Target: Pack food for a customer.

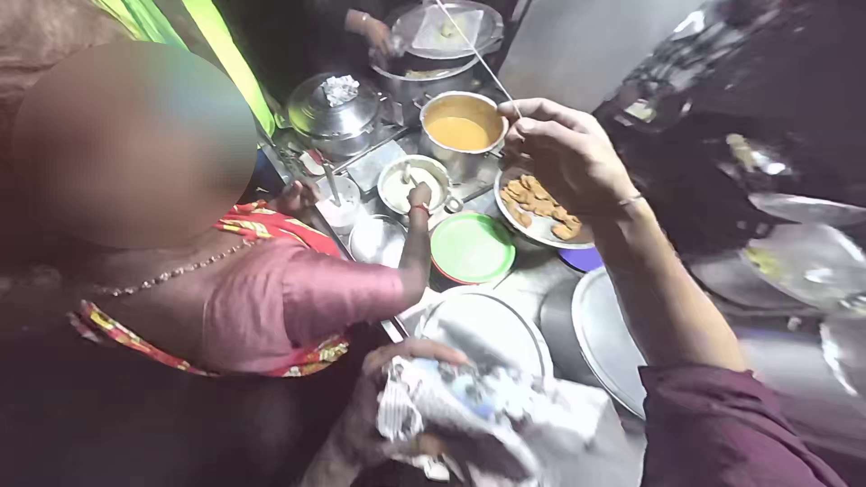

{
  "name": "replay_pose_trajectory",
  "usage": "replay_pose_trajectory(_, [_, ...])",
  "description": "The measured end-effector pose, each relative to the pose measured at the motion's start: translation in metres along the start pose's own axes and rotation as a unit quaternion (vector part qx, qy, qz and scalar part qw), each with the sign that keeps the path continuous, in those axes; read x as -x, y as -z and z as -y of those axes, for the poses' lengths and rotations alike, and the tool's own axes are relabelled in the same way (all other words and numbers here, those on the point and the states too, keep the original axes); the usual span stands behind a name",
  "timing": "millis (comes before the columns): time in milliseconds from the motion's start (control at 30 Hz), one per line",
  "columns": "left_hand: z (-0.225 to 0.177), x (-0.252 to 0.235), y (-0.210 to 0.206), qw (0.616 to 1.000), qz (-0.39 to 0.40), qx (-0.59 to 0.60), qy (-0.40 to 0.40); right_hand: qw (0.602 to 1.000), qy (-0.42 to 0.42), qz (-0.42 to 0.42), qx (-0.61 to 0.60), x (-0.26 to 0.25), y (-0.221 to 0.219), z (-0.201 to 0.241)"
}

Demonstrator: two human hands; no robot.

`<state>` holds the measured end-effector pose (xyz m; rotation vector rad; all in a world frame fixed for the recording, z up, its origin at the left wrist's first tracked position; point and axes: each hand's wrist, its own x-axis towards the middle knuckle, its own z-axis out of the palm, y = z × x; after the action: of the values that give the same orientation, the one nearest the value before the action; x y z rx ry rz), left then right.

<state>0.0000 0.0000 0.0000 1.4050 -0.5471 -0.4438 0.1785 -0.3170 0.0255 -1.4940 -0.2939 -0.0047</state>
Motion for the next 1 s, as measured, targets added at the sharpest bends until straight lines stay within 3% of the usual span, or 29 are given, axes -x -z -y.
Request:
replay_pose_trajectory(33, [0.046, 0.017, -0.007, 0.992, -0.023, 0.048, -0.117, 1.000, 0.009, -0.009, 0.014, 0.030, 0.007, 0.011])
replay_pose_trajectory(100, [0.072, 0.025, -0.023, 0.982, -0.063, 0.108, -0.141, 0.999, 0.004, -0.024, 0.034, 0.090, 0.016, 0.022])
replay_pose_trajectory(233, [0.066, -0.005, -0.058, 0.951, -0.176, 0.253, 0.011, 0.992, -0.034, -0.091, 0.083, 0.193, 0.017, 0.019])
replay_pose_trajectory(400, [0.084, -0.076, -0.083, 0.943, -0.134, 0.290, 0.095, 0.980, -0.045, -0.136, 0.136, 0.243, 0.009, -0.011])
replay_pose_trajectory(567, [0.096, -0.100, -0.109, 0.934, -0.088, 0.328, 0.108, 0.938, -0.038, -0.135, 0.316, 0.263, 0.000, -0.045])
replay_pose_trajectory(633, [0.089, -0.105, -0.116, 0.940, -0.090, 0.314, 0.099, 0.925, -0.040, -0.119, 0.358, 0.273, -0.005, -0.053])
replay_pose_trajectory(767, [0.073, -0.116, -0.111, 0.969, -0.087, 0.229, 0.038, 0.941, 0.011, -0.056, 0.335, 0.299, -0.015, -0.048])
replay_pose_trajectory(900, [0.065, -0.119, -0.096, 0.984, -0.101, 0.147, 0.018, 0.941, -0.009, 0.109, 0.321, 0.320, -0.018, 0.022])
replay_pose_trajectory(967, [0.067, -0.120, -0.093, 0.986, -0.097, 0.130, 0.021, 0.927, 0.050, 0.165, 0.333, 0.315, -0.016, 0.063])
replay_pose_trajectory(1000, [0.068, -0.119, -0.093, 0.988, -0.083, 0.129, 0.024, 0.915, 0.097, 0.155, 0.360, 0.306, -0.013, 0.080])
